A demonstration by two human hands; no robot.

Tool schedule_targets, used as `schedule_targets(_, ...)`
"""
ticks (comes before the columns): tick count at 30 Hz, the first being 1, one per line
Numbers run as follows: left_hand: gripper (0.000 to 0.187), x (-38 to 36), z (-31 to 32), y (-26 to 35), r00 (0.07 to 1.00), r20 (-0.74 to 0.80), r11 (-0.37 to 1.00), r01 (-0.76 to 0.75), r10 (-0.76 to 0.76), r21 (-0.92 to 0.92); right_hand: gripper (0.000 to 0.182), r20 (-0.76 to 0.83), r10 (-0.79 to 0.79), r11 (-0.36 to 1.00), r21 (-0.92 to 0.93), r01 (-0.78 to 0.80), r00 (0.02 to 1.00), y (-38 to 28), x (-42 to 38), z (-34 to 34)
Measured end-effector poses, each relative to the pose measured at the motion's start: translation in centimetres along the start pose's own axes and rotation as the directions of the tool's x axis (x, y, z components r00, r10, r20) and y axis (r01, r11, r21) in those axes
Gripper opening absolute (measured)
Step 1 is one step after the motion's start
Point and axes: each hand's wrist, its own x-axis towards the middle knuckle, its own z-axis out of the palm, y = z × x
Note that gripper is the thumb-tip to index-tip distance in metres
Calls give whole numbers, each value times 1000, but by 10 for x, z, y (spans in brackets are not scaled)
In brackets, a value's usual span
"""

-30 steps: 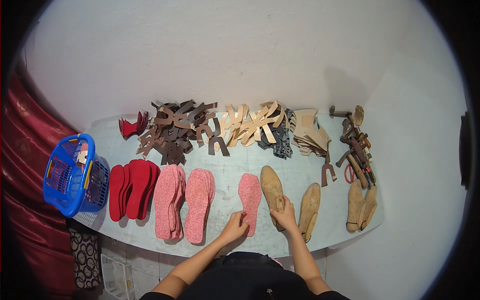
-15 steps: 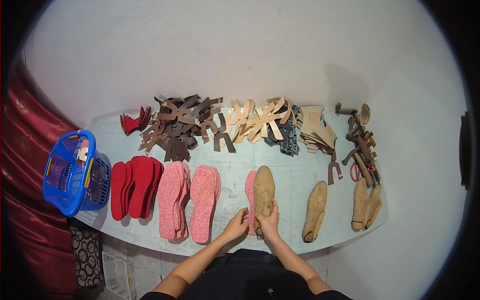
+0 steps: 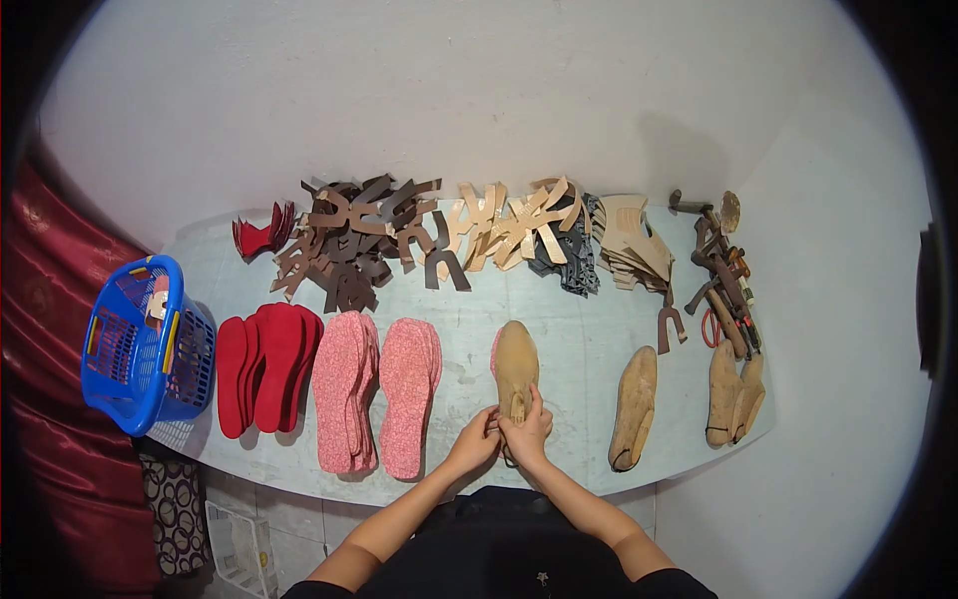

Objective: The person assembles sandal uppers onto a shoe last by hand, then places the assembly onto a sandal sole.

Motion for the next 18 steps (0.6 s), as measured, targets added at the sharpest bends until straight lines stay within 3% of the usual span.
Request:
schedule_targets(1, 48, -1, 1, 0, 1000, -1, 1000, 8, -8, -3, 81, 6, 5, 1000, -3, -5, 1000, 1, 1, 0)
schedule_targets(3, 44, -4, 3, 4, 999, -29, 1000, -26, 26, 0, 80, -25, -141, 990, -37, 140, 990, 6, 4, -4)
schedule_targets(5, 41, -10, 2, 10, 999, -40, 999, -11, 13, 46, 72, 4, -127, 992, -15, 127, 992, 12, 5, -14)
schedule_targets(8, 33, -17, 3, 5, 999, -33, 993, -20, 24, 120, 54, 250, -134, 967, 245, 71, 959, 14, -1, -42)
schedule_targets(12, 27, -23, 4, -3, 999, 39, 997, -8, 6, 71, 59, 419, -53, 963, 260, -64, 906, 23, -17, -57)
schedule_targets(14, 26, -23, 6, -7, 1000, 20, 996, -9, 7, 86, 66, 479, -42, 911, 379, -163, 877, 32, -22, -53)
schedule_targets(18, 23, -23, 9, -9, 1000, -30, 993, -1, 5, 118, 72, 445, -74, 956, 285, -63, 893, 35, -21, -46)
